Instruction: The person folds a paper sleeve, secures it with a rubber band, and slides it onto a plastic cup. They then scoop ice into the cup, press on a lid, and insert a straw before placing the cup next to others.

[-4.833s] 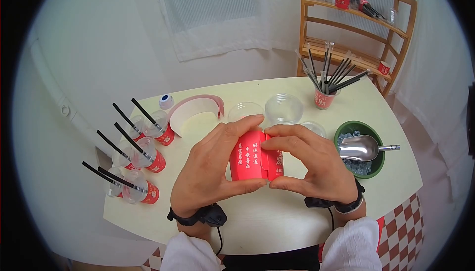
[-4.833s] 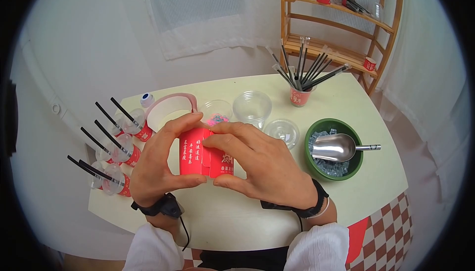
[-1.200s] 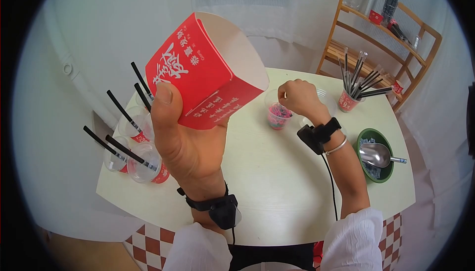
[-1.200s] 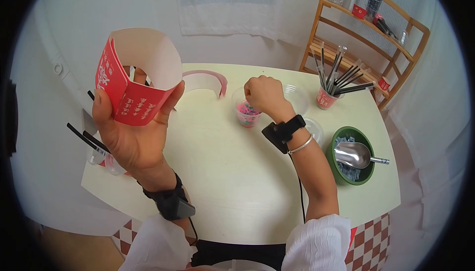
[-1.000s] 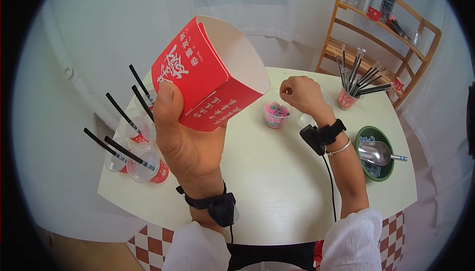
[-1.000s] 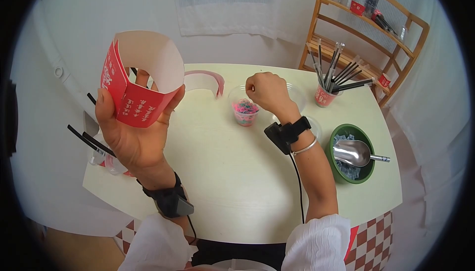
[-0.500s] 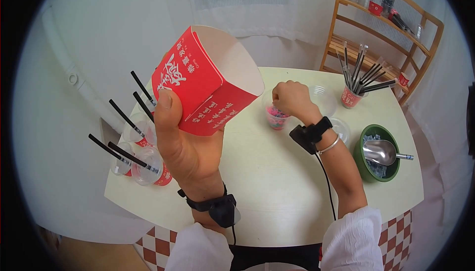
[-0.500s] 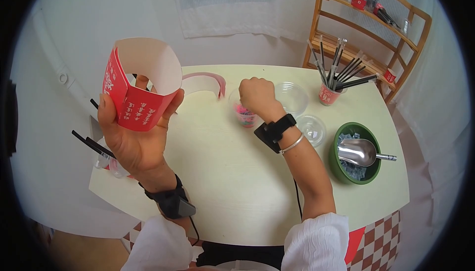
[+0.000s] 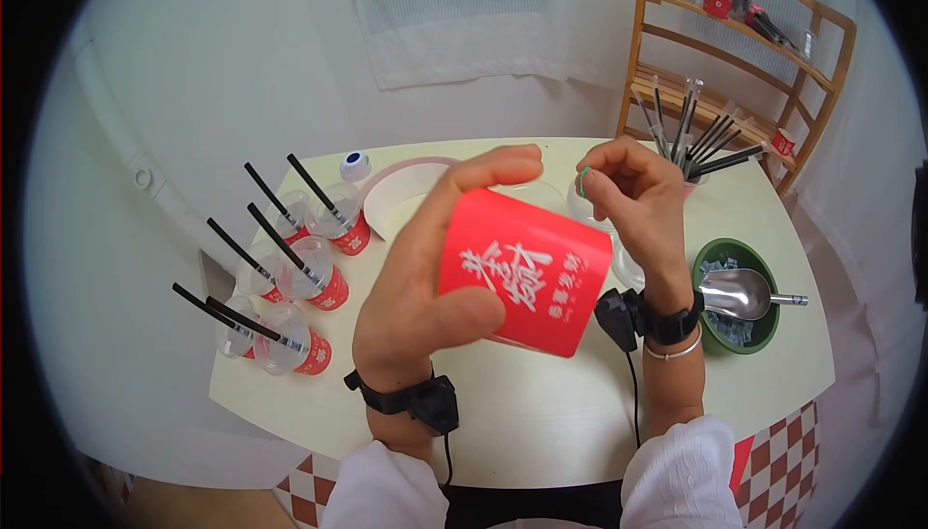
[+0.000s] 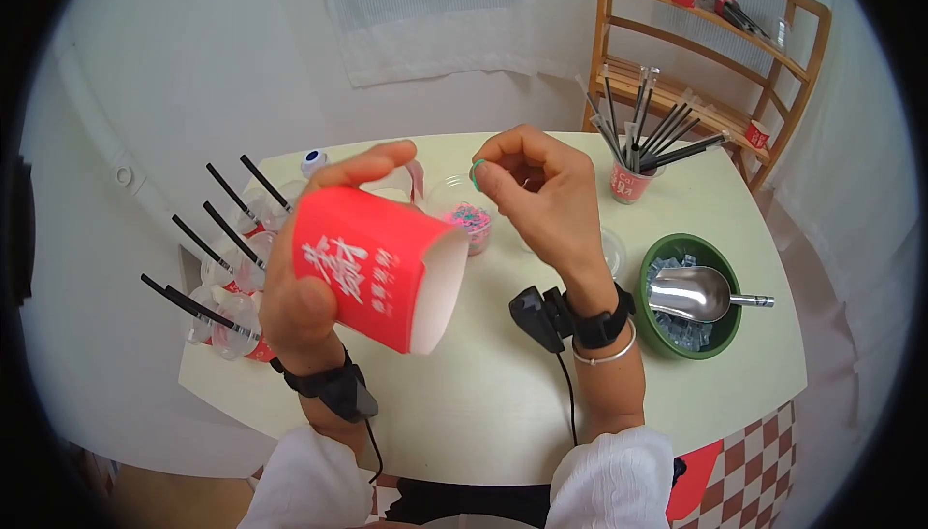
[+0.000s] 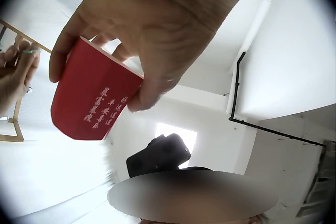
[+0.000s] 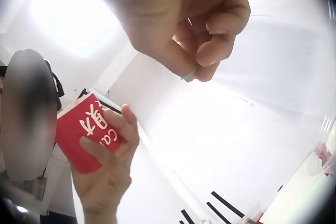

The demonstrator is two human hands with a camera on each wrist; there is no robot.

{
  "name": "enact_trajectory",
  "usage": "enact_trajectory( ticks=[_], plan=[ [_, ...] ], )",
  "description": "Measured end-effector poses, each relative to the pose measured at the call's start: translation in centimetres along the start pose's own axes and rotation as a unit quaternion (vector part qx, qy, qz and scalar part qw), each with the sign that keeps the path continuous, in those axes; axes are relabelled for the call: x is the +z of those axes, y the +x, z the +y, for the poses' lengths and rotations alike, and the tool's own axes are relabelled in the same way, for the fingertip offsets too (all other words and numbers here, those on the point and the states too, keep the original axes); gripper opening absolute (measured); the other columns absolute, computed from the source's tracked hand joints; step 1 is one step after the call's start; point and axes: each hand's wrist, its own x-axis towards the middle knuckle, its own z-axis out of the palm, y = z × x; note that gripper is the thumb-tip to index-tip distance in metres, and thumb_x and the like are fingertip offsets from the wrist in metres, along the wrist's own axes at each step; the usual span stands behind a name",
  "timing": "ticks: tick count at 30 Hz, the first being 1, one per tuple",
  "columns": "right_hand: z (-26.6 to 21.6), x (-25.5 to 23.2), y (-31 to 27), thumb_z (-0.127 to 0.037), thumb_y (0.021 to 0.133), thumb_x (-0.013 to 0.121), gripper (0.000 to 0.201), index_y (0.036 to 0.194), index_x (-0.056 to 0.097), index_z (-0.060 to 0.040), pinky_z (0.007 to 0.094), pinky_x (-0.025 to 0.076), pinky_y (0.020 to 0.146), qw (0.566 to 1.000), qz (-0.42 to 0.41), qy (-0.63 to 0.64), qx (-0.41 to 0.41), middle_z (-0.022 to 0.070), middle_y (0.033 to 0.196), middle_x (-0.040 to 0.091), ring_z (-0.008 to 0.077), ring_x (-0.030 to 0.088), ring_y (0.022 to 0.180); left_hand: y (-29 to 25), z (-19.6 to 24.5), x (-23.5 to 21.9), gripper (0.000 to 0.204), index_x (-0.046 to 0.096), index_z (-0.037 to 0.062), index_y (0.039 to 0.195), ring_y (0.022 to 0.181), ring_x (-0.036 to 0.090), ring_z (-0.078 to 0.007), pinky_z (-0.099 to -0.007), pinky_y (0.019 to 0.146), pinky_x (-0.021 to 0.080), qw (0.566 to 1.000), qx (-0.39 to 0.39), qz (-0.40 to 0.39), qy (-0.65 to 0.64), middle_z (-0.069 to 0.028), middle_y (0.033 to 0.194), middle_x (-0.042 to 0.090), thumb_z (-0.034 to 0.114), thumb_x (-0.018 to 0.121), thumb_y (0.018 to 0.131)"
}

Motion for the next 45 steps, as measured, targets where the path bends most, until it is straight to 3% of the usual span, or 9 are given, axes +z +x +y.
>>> enact_trajectory(
  ticks=[6,7,11,13,19,25,31,38,45],
  plan=[
    [-2.7,-0.7,-2.0,-0.002,0.075,0.065,0.007,0.079,0.060,-0.0033,0.0160,0.037,0.049,0.992,0.055,-0.022,-0.109,-0.0027,0.067,0.059,0.0009,0.051,0.057,1.0,-1.9,0.5,0.085,0.044,0.0056,0.132,0.133,0.026,-0.0306,-0.0425,0.107,0.022,0.979,0.008,-0.157,0.128,-0.0168,0.143,0.027,0.053,0.071,0.067],
    [-2.9,-0.7,-2.1,-0.002,0.075,0.065,0.007,0.079,0.060,-0.0032,0.0162,0.037,0.049,0.990,0.060,-0.020,-0.123,-0.0025,0.067,0.058,0.0010,0.050,0.057,0.9,-2.2,1.0,0.095,0.043,-0.0091,0.127,0.109,0.056,-0.0300,-0.0398,0.092,0.045,0.986,0.002,-0.147,0.077,-0.0228,0.144,0.022,0.054,0.075,0.065],
    [-3.0,-1.0,-2.2,0.000,0.074,0.064,0.006,0.077,0.059,-0.0030,0.0174,0.035,0.047,0.989,0.051,-0.007,-0.139,-0.0016,0.068,0.058,0.0014,0.048,0.056,1.0,-3.2,0.8,0.095,0.037,-0.0130,0.130,0.106,0.057,-0.0315,-0.0411,0.088,0.048,0.979,0.001,-0.199,0.053,-0.0190,0.145,0.020,0.050,0.074,0.069],
    [-2.7,-1.2,-2.1,-0.002,0.075,0.064,0.006,0.078,0.059,-0.0025,0.0175,0.035,0.047,0.988,0.035,0.004,-0.152,-0.0013,0.069,0.058,0.0015,0.047,0.056,0.8,-3.1,1.2,0.093,0.038,-0.0067,0.133,0.120,0.043,-0.0302,-0.0408,0.098,0.036,0.981,-0.016,-0.193,0.001,-0.0181,0.144,0.023,0.049,0.073,0.067],
    [-3.3,-2.3,-2.0,-0.009,0.084,0.062,0.010,0.086,0.059,0.0004,0.0174,0.038,0.048,0.974,-0.096,0.206,0.018,-0.0001,0.074,0.059,0.0025,0.048,0.058,0.7,-3.3,0.9,0.096,0.034,-0.0099,0.135,0.118,0.046,-0.0288,-0.0401,0.100,0.035,0.978,-0.013,-0.200,-0.057,-0.0190,0.142,0.025,0.048,0.071,0.067],
    [-2.7,-2.5,-1.6,-0.008,0.084,0.061,0.009,0.087,0.060,0.0011,0.0174,0.039,0.049,0.954,-0.110,0.277,0.031,0.0012,0.077,0.059,0.0028,0.050,0.059,0.9,-3.2,0.7,0.094,0.033,-0.0078,0.137,0.118,0.046,-0.0286,-0.0406,0.100,0.034,0.978,0.016,-0.208,-0.025,-0.0191,0.143,0.025,0.047,0.070,0.070],
    [-2.1,-1.2,-2.1,-0.003,0.079,0.063,0.004,0.082,0.060,-0.0011,0.0177,0.041,0.054,0.992,0.028,0.080,-0.097,-0.0001,0.076,0.057,0.0035,0.051,0.062,1.1,-2.6,1.0,0.090,0.035,-0.0079,0.135,0.112,0.051,-0.0301,-0.0412,0.093,0.042,0.966,0.031,-0.235,0.103,-0.0204,0.144,0.022,0.046,0.071,0.073],
    [-2.6,-1.6,-2.1,-0.005,0.078,0.064,0.005,0.079,0.060,-0.0025,0.0182,0.039,0.054,0.993,-0.005,0.090,-0.072,-0.0006,0.077,0.056,0.0031,0.050,0.063,1.4,-3.0,-0.1,0.089,0.032,-0.0012,0.139,0.119,0.046,-0.0279,-0.0373,0.092,0.045,0.957,0.036,-0.253,0.139,-0.0163,0.144,0.021,0.044,0.070,0.073],
    [-3.1,-2.3,-2.1,-0.008,0.080,0.062,0.008,0.081,0.057,-0.0012,0.0192,0.039,0.055,0.986,-0.066,0.152,0.001,-0.0007,0.076,0.056,0.0036,0.048,0.064,1.3,-4.0,0.2,0.097,0.031,-0.0143,0.134,0.106,0.054,-0.0312,-0.0397,0.084,0.046,0.956,0.087,-0.269,-0.079,-0.0189,0.141,0.024,0.046,0.071,0.070]
  ],
)
